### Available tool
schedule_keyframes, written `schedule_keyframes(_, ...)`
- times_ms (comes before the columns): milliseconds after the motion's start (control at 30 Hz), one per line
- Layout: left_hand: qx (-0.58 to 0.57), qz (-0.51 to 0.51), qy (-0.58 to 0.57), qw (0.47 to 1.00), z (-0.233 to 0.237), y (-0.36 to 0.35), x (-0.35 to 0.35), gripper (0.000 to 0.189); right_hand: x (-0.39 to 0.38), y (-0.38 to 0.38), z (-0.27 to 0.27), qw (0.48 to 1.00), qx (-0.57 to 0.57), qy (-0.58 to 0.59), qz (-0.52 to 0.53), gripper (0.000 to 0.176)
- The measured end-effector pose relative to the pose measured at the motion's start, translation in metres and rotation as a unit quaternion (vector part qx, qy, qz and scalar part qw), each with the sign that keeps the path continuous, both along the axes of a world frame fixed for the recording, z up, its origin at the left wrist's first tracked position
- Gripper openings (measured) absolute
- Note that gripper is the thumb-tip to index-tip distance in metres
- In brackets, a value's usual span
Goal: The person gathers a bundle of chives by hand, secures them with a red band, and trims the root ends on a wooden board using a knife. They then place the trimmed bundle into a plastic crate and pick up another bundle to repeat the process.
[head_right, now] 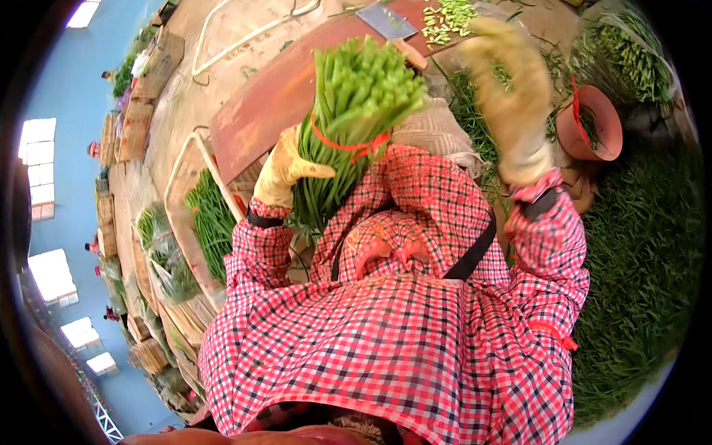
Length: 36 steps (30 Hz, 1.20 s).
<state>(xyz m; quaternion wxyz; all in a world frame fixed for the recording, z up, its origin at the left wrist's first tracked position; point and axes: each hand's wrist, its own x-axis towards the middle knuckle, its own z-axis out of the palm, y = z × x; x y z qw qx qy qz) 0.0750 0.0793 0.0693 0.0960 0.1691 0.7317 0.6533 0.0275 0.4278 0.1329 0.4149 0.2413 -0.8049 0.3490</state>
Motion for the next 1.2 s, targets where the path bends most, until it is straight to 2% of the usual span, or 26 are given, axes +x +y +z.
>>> schedule_keyframes(33, 0.019, 0.004, 0.008, 1.0, 0.01, 0.001, 0.005, 0.074, -0.002, 0.017, -0.011, 0.992, -0.022, -0.103, -0.073, 0.018)
schedule_keyframes(67, 0.008, 0.009, 0.015, 1.0, 0.008, -0.005, 0.006, 0.066, -0.01, 0.046, -0.04, 0.914, -0.247, -0.307, 0.095, 0.024)
schedule_keyframes(100, -0.024, 0.007, 0.046, 0.999, -0.001, -0.018, 0.006, 0.059, -0.008, 0.054, -0.049, 0.956, -0.097, -0.272, 0.057, 0.029)
schedule_keyframes(133, -0.135, -0.014, 0.127, 0.983, -0.011, -0.039, 0.005, 0.055, -0.005, 0.046, -0.05, 0.973, 0.054, -0.225, 0.023, 0.034)
schedule_keyframes(233, -0.305, 0.035, 0.354, 0.883, -0.036, -0.075, -0.013, 0.063, 0.007, -0.021, -0.043, 0.935, -0.057, -0.34, 0.085, 0.044)
schedule_keyframes(267, -0.409, 0.096, 0.353, 0.836, -0.041, -0.084, -0.024, 0.067, 0.001, -0.038, -0.048, 0.934, -0.01, -0.346, 0.089, 0.054)
schedule_keyframes(367, -0.314, 0.152, 0.335, 0.875, -0.015, -0.091, -0.034, 0.056, -0.009, -0.111, -0.035, 0.92, 0.061, -0.35, 0.164, 0.065)
schedule_keyframes(433, -0.106, 0.197, 0.131, 0.966, -0.001, -0.095, -0.036, 0.042, -0.027, -0.153, -0.051, 0.95, 0.11, -0.239, 0.167, 0.074)
schedule_keyframes(467, 0.094, 0.209, -0.036, 0.973, 0.033, -0.075, -0.025, 0.037, -0.048, -0.166, -0.074, 0.948, 0.186, -0.172, 0.195, 0.075)
schedule_keyframes(500, 0.289, 0.208, -0.2, 0.913, 0.051, -0.064, -0.018, 0.036, -0.07, -0.178, -0.1, 0.935, 0.259, -0.104, 0.219, 0.077)
schedule_keyframes(567, 0.289, 0.25, -0.168, 0.909, 0.041, -0.069, -0.017, 0.037, -0.059, -0.205, -0.09, 0.896, 0.197, -0.273, 0.289, 0.082)
schedule_keyframes(600, 0.292, 0.271, -0.161, 0.903, 0.037, -0.07, -0.017, 0.037, -0.037, -0.221, -0.064, 0.807, 0.053, -0.501, 0.309, 0.087)
schedule_keyframes(667, 0.302, 0.267, -0.166, 0.9, 0.026, -0.085, -0.012, 0.037, -0.027, -0.245, -0.131, 0.825, 0.017, -0.448, 0.345, 0.083)
schedule_keyframes(733, 0.284, 0.256, -0.168, 0.908, -0.002, -0.114, -0.007, 0.041, -0.035, -0.238, -0.115, 0.731, 0.079, -0.576, 0.359, 0.096)
schedule_keyframes(767, 0.204, 0.223, -0.125, 0.945, -0.011, -0.117, 0.009, 0.044, -0.038, -0.229, -0.105, 0.739, 0.094, -0.565, 0.354, 0.082)
schedule_keyframes(800, 0.33, 0.138, -0.116, 0.927, -0.001, -0.11, 0.015, 0.039, -0.038, -0.22, -0.079, 0.678, 0.04, -0.606, 0.415, 0.069)
schedule_keyframes(833, 0.444, 0.043, -0.124, 0.886, 0.009, -0.104, 0.02, 0.038, -0.039, -0.217, -0.075, 0.699, 0.058, -0.595, 0.392, 0.067)
schedule_keyframes(867, 0.359, 0.131, -0.095, 0.919, 0.009, -0.102, 0.02, 0.039, -0.042, -0.217, -0.082, 0.719, 0.074, -0.583, 0.371, 0.065)
schedule_keyframes(933, 0.231, 0.274, -0.058, 0.932, -0.004, -0.101, 0.026, 0.04, -0.038, -0.22, -0.098, 0.701, 0.032, -0.588, 0.401, 0.067)
schedule_keyframes(967, 0.229, 0.299, -0.054, 0.925, -0.004, -0.101, 0.027, 0.039, -0.039, -0.223, -0.114, 0.648, -0.009, -0.634, 0.422, 0.068)
schedule_keyframes(1000, 0.224, 0.326, -0.051, 0.917, -0.005, -0.101, 0.028, 0.038, -0.031, -0.227, -0.103, 0.644, -0.009, -0.63, 0.434, 0.066)
schedule_keyframes(1067, 0.246, 0.377, -0.035, 0.892, -0.009, -0.105, 0.03, 0.033, -0.012, -0.233, -0.094, 0.645, -0.024, -0.618, 0.45, 0.059)
schedule_keyframes(1100, 0.267, 0.39, -0.116, 0.873, 0.015, -0.102, 0.04, 0.025, -0.003, -0.235, -0.103, 0.667, -0.013, -0.573, 0.476, 0.055)
schedule_keyframes(1133, 0.277, 0.406, -0.107, 0.864, 0.006, -0.111, 0.042, 0.026, 0.008, -0.24, -0.122, 0.685, -0.004, -0.527, 0.503, 0.052)
schedule_keyframes(1167, 0.285, 0.418, -0.098, 0.857, 0.008, -0.114, 0.048, 0.027, 0.022, -0.249, -0.148, 0.554, -0.125, -0.596, 0.567, 0.05)
schedule_keyframes(1200, 0.291, 0.43, -0.087, 0.85, 0.012, -0.118, 0.056, 0.027, 0.03, -0.248, -0.147, 0.591, -0.039, -0.572, 0.568, 0.041)
